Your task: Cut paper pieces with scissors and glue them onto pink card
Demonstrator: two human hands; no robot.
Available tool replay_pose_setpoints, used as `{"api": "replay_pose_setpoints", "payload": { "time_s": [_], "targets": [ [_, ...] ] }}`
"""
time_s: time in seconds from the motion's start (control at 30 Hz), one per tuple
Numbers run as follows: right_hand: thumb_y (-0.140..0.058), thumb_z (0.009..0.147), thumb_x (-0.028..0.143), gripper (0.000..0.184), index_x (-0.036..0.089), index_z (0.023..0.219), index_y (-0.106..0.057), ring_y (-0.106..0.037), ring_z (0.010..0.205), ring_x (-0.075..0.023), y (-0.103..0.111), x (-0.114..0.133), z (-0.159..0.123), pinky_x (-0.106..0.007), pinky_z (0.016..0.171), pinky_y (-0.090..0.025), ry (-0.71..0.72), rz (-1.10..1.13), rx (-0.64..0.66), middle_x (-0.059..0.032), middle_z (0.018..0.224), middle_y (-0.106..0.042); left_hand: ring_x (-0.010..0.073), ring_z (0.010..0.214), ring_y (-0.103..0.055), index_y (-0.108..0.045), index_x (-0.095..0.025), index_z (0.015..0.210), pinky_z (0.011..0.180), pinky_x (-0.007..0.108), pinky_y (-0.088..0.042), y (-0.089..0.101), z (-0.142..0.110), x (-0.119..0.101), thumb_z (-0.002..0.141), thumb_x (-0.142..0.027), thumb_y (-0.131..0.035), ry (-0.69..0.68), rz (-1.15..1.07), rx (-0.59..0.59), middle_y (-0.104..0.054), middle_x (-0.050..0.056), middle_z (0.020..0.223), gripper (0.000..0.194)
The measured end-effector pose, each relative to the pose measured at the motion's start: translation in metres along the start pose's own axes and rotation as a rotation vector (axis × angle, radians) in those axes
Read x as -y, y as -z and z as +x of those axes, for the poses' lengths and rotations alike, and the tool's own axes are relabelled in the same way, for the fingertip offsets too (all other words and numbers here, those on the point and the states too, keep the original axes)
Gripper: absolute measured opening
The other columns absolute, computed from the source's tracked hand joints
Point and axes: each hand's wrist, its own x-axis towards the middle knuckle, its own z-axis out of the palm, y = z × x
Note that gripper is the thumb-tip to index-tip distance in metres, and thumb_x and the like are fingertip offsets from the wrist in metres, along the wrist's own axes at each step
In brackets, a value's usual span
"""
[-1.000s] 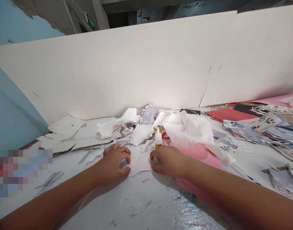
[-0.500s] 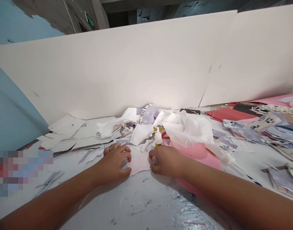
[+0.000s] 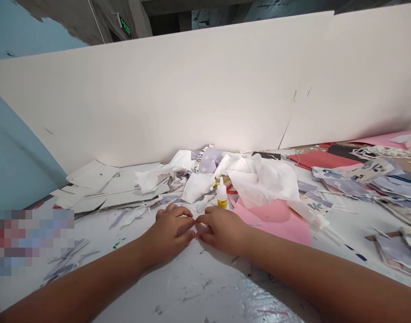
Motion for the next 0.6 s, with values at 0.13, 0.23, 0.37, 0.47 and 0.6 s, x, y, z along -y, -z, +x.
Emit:
{"api": "replay_pose_setpoints", "payload": {
  "time_s": [0.13,0.23,0.37,0.47,0.6],
  "targets": [
    [-0.047,0.081,0.033,0.025,0.023,0.096,-0.064,-0.053,0.076,-0.018,0.0008,0.0,-0.0013,-0.025,0.062,-0.038,-0.009,0.016,0.012,-0.0046,0.08,-0.056,0.0214,0.095,-0.042,-0.056,-0.021,0.065,0.077,0.039,-0.031,0.0002,-0.0004,0.0001,0.079,-0.033,-0.045,0.006,0.003,0.008,-0.056,0.0,0.097,0.02],
    [-0.047,0.081,0.032,0.023,0.023,0.093,-0.064,-0.053,0.077,-0.0179,0.0012,-0.0009,-0.0008,-0.025,0.063,-0.037,-0.01,0.021,0.021,-0.0042,0.079,-0.055,0.0213,0.096,-0.041,-0.055,-0.02,0.065,0.076,0.039,-0.031,0.0001,0.0,0.0006,0.079,-0.034,-0.046,0.004,0.012,0.003,-0.056,-0.001,0.098,0.022],
    [-0.048,0.081,0.035,0.022,0.024,0.09,-0.065,-0.052,0.077,-0.0179,0.0017,-0.0026,0.0002,-0.025,0.063,-0.037,-0.024,0.019,0.044,-0.0037,0.08,-0.054,0.0216,0.094,-0.042,-0.054,-0.02,0.065,0.076,0.039,-0.031,0.0002,0.0001,0.001,0.078,-0.034,-0.046,0.007,0.018,0.014,-0.056,0.0,0.097,0.021],
    [-0.05,0.08,0.036,0.022,0.025,0.092,-0.064,-0.053,0.078,-0.0185,0.0028,-0.004,0.0003,-0.026,0.064,-0.037,-0.038,0.013,0.055,-0.0036,0.081,-0.055,0.0217,0.094,-0.042,-0.055,-0.021,0.066,0.077,0.039,-0.03,0.0009,-0.0004,0.0013,0.077,-0.035,-0.046,0.012,0.012,0.017,-0.056,0.0,0.097,0.02],
    [-0.051,0.078,0.04,0.027,0.027,0.098,-0.063,-0.054,0.079,-0.02,0.0041,-0.0073,-0.0008,-0.026,0.063,-0.037,-0.087,0.002,0.07,-0.0042,0.082,-0.057,0.0227,0.095,-0.041,-0.06,-0.023,0.071,0.078,0.04,-0.031,0.0028,-0.0014,0.0026,0.077,-0.035,-0.047,0.022,-0.001,0.038,-0.055,0.0,0.098,0.018]
  ]
}}
